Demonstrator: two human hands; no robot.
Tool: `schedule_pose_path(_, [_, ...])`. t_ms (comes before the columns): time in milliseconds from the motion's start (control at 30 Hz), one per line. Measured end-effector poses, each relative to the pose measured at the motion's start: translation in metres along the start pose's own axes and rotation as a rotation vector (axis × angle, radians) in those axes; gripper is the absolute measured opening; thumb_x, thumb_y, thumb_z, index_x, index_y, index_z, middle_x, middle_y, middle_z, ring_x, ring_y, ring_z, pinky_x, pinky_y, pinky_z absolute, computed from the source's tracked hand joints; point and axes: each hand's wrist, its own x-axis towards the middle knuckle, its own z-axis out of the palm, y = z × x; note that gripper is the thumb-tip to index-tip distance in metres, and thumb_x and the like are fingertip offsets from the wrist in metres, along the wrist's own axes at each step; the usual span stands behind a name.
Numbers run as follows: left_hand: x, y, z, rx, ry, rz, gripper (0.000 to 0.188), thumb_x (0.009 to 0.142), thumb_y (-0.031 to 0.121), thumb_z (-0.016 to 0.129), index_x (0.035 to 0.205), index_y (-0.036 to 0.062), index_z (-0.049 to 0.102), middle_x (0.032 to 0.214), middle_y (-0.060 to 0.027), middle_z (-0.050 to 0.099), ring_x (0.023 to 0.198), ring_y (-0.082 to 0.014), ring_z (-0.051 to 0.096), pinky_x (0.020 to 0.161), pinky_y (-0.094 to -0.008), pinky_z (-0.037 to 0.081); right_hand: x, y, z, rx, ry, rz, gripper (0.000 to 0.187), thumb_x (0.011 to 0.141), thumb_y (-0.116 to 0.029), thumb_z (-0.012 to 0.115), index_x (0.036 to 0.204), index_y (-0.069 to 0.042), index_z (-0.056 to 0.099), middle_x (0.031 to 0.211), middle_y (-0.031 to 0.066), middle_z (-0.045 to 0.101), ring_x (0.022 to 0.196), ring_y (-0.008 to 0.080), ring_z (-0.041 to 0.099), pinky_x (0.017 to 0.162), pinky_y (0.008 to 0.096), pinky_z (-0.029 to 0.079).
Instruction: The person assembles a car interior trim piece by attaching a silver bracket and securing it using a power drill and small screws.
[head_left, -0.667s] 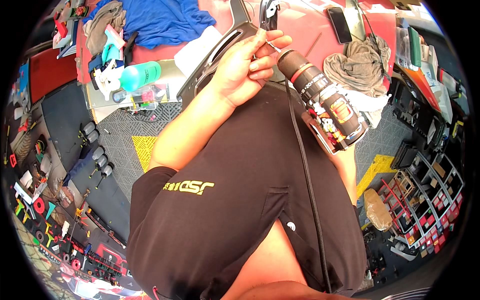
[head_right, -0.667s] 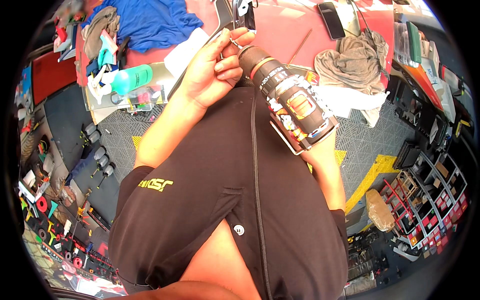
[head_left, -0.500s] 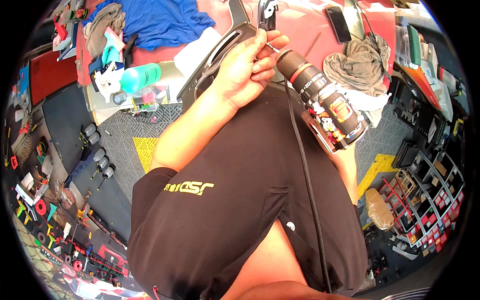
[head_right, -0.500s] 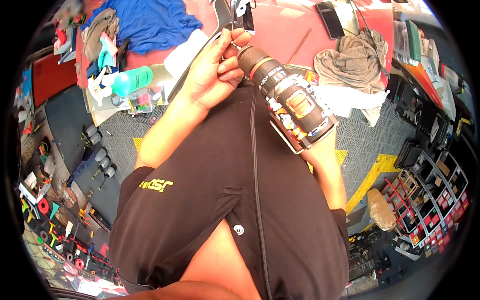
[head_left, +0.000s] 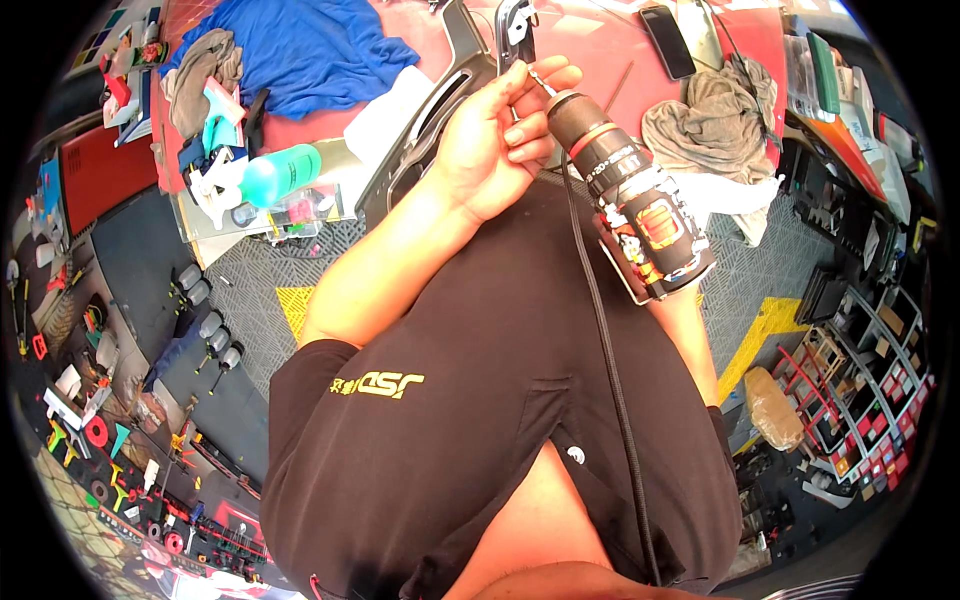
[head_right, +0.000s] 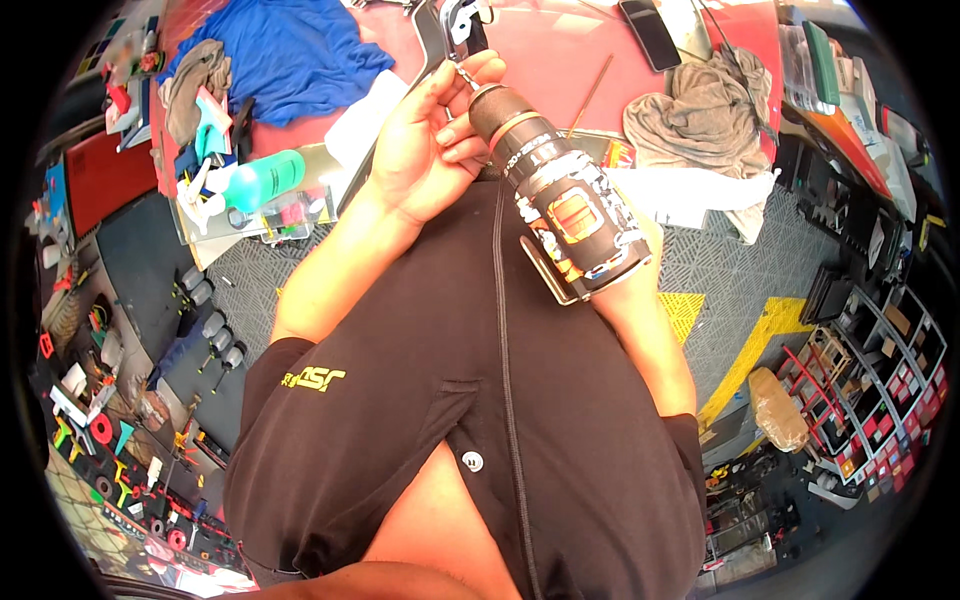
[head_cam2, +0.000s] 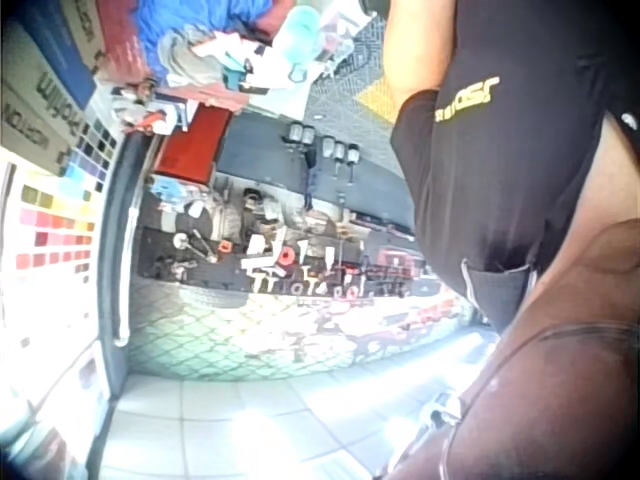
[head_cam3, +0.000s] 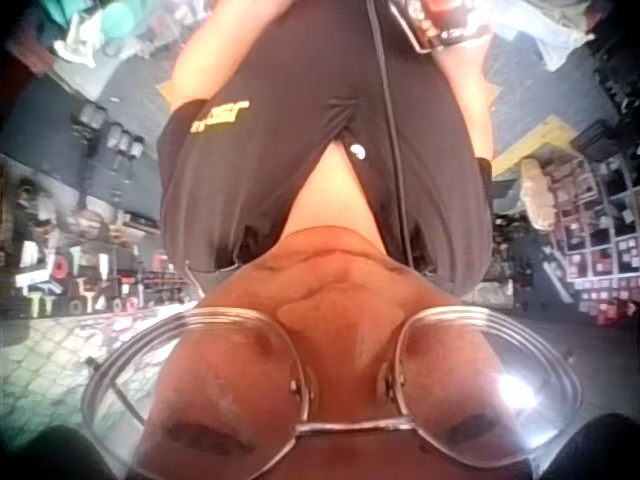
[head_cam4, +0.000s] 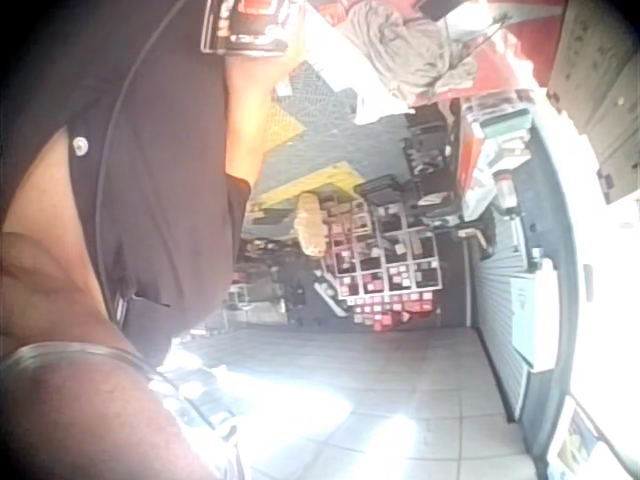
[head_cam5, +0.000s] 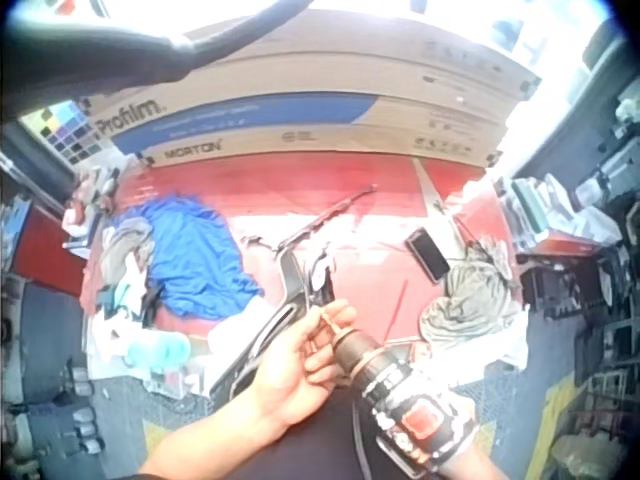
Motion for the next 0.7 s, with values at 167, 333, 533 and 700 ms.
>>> schedule_pose_path(167, [0.004, 0.005, -0.003, 0.315, 0.11, 0.03, 0.043, 0.109, 0.036, 0.046, 0.124, -0.0015, 0.062, 0.116, -0.0091, 0.07, 0.059, -0.0029, 0.037, 0.051, -0.0189, 0.032, 0.003, -0.004, -0.009, -0.162, -0.032, -0.03, 0.038, 0.082, -0.008, 0.082, 0.117, -0.002, 0.067, 0.102, 0.0081, 0.073, 0.092, 0.018, 0.07, 0.081, 0.034, 0.056])
schedule_pose_path(333, [0.032, 0.03, -0.045, 1.097, 0.374, 0.638, 0.03, 0.104, 0.028, 0.06, 0.11, -0.0008, 0.067, 0.081, 0.0019, 0.062, 0.064, -0.004, 0.046, 0.057, -0.0213, 0.037, 0.001, 0.008, -0.014, -0.107, -0.009, -0.031, 0.041, 0.077, -0.007, 0.085, 0.115, 0.0, 0.068, 0.105, 0.0101, 0.074, 0.097, 0.0187, 0.071, 0.086, 0.0341, 0.056])
schedule_pose_path(533, [0.062, 0.067, -0.032, 2.055, 0.318, 0.491, 0.066, 0.086, 0.067, 0.067, 0.098, 0.0029, 0.068, 0.074, -0.0097, 0.066, 0.073, -0.0236, 0.067, 0.07, -0.0364, 0.05, 0.012, -0.009, -0.009, -0.076, 0.127, -0.129, 0.019, 0.087, -0.009, 0.08, 0.102, -0.003, 0.07, 0.087, 0.0048, 0.072, 0.079, 0.016, 0.068, 0.069, 0.0326, 0.054])
schedule_pose_path(700, [0.076, 0.083, -0.013, 2.138, 0.211, 0.268, 0.059, 0.089, 0.062, 0.069, 0.09, 0.0032, 0.073, 0.074, -0.0066, 0.069, 0.071, -0.0176, 0.066, 0.069, -0.0341, 0.051, 0.009, 0.003, -0.016, -0.06, 0.06, -0.096, 0.046, 0.076, -0.003, 0.086, 0.118, 0.002, 0.066, 0.107, 0.0128, 0.074, 0.099, 0.0207, 0.072, 0.087, 0.0346, 0.058])
